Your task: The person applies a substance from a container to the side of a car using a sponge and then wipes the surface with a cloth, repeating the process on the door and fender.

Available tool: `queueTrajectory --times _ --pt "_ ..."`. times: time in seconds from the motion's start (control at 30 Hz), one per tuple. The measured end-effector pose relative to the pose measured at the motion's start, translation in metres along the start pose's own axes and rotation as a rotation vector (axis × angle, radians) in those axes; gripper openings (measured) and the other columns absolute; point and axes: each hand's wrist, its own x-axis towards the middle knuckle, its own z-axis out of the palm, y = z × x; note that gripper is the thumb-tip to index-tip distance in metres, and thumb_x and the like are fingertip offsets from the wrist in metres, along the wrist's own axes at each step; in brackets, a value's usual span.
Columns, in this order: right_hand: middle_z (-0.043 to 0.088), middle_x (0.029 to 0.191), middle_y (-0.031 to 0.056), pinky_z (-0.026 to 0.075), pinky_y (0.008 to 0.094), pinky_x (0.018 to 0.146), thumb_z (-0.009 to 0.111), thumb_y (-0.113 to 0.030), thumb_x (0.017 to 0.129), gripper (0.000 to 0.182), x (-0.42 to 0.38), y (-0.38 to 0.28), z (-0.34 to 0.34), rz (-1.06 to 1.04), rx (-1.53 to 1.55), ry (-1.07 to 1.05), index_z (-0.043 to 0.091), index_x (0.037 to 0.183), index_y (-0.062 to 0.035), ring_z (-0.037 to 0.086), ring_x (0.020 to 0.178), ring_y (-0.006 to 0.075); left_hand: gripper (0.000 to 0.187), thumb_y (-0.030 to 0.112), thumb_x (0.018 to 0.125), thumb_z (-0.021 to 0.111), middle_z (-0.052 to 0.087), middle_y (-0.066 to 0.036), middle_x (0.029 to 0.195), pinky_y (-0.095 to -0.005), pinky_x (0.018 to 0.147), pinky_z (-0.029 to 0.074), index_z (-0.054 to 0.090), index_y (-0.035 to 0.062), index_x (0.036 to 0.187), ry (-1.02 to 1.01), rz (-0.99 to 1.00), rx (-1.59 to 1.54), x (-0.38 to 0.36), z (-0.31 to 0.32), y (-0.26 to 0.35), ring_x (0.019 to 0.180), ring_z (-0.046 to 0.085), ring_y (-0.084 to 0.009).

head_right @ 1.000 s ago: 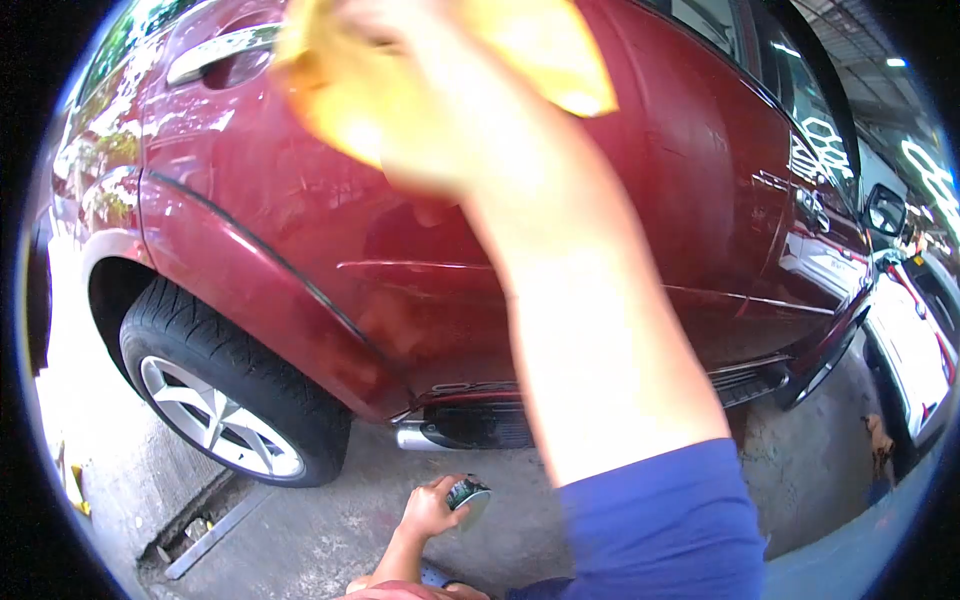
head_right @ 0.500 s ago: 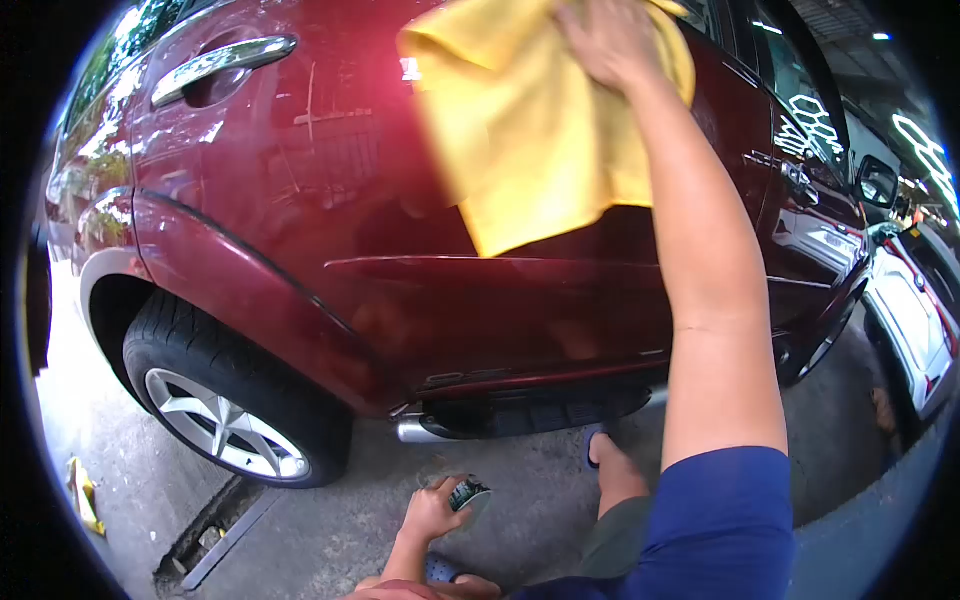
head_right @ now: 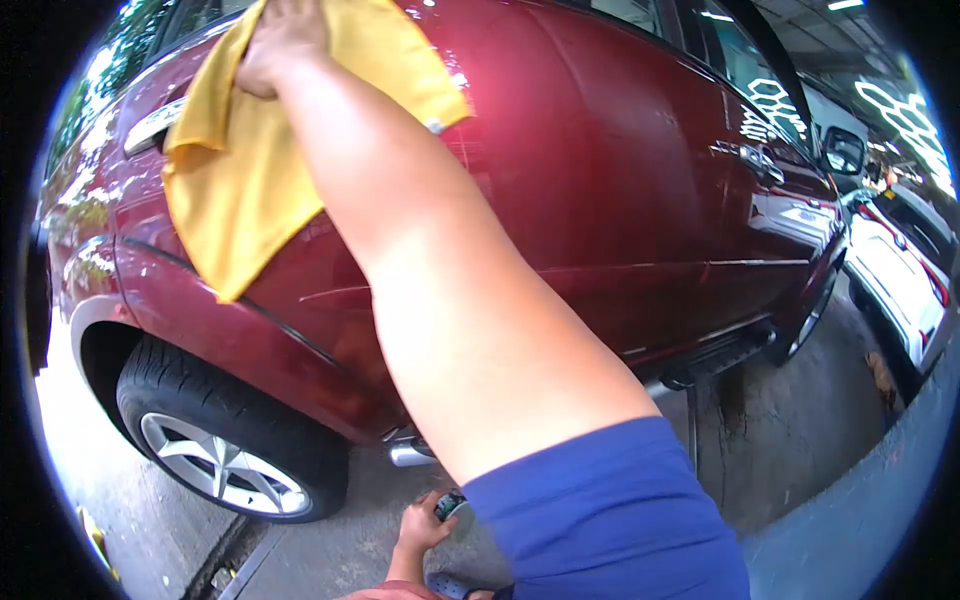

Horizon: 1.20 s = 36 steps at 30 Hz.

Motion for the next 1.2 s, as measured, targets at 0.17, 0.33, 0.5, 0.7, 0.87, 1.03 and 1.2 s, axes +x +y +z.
queueTrajectory --times 0.17,0.33,0.5,0.7,0.87,1.03,1.2 --pt "0.039 0.166 0.0219 0.019 0.0483 0.13 0.042 -0.052 0.104 0.078 -0.033 0.063 0.0 -0.1 0.098 0.139 0.039 0.158 0.0048 0.033 0.156 0.034 0.057 0.04 0.075 0.083 0.077 -0.022 0.102 -0.0534 0.083 0.061 0.07 0.0181 0.126 -0.041 -0.182 0.126 -0.018 0.002 -0.026 0.091 0.075 -0.0442" --pt "0.055 0.152 0.0239 0.03 0.0478 0.124 0.047 -0.058 0.102 0.075 -0.093 0.169 -0.022 0.022 0.044 0.112 0.051 0.148 0.0016 0.046 0.146 0.0346 0.054 0.038 0.073 0.083 0.077 -0.023 0.1 -0.0533 0.083 0.061 0.072 0.0141 0.121 -0.003 -0.138 0.056 -0.03 0.012 -0.045 0.092 0.074 -0.0447" --pt "0.058 0.146 0.0248 0.034 0.0487 0.121 0.051 -0.051 0.102 0.068 -0.158 0.289 -0.025 0.146 -0.107 0.176 0.052 0.146 0.0016 0.05 0.142 0.0378 0.053 0.038 0.074 0.083 0.077 -0.023 0.1 -0.0529 0.084 0.061 0.072 0.0141 0.12 -0.02 -0.156 0.02 -0.025 0.024 -0.056 0.093 0.074 -0.0446" --pt "0.074 0.104 0.0231 0.053 0.0534 0.093 0.061 -0.03 0.098 0.034 -0.222 0.438 -0.016 0.246 -0.411 0.17 0.071 0.102 0.0019 0.069 0.104 0.0432 0.053 0.039 0.08 0.079 0.077 -0.02 0.108 -0.0513 0.084 0.062 0.069 0.016 0.126 -0.173 -0.176 0.133 -0.008 0.016 -0.023 0.092 0.075 -0.0424" --pt "0.073 0.108 0.0207 0.055 0.0526 0.09 0.063 -0.038 0.097 0.04 -0.193 0.448 -0.021 0.188 -0.42 0.124 0.068 0.115 -0.0021 0.071 0.103 0.0389 0.055 0.038 0.084 0.076 0.076 -0.018 0.11 -0.0516 0.082 0.062 0.066 0.0165 0.133 -0.205 -0.066 0.093 0.001 -0.01 0.028 0.091 0.075 -0.0414" --pt "0.07 0.118 0.019 0.056 0.051 0.093 0.06 -0.033 0.1 0.036 -0.086 0.261 0.065 -0.046 -0.341 0.187 0.065 0.123 -0.0061 0.07 0.111 0.0353 0.061 0.037 0.084 0.075 0.074 -0.018 0.119 -0.0512 0.083 0.062 0.062 0.0149 0.139 -0.205 0.036 0.064 -0.001 -0.011 0.039 0.092 0.075 -0.0405" --pt "0.041 0.162 0.0278 0.024 0.0498 0.129 0.048 -0.05 0.103 0.074 -0.029 0.026 0.061 -0.363 -0.159 0.237 0.044 0.154 0.0044 0.032 0.156 0.0399 0.057 0.036 0.083 0.077 0.075 -0.017 0.113 -0.0513 0.081 0.061 0.064 0.0159 0.135 -0.186 0.061 0.022 -0.013 -0.012 0.03 0.09 0.075 -0.0408"
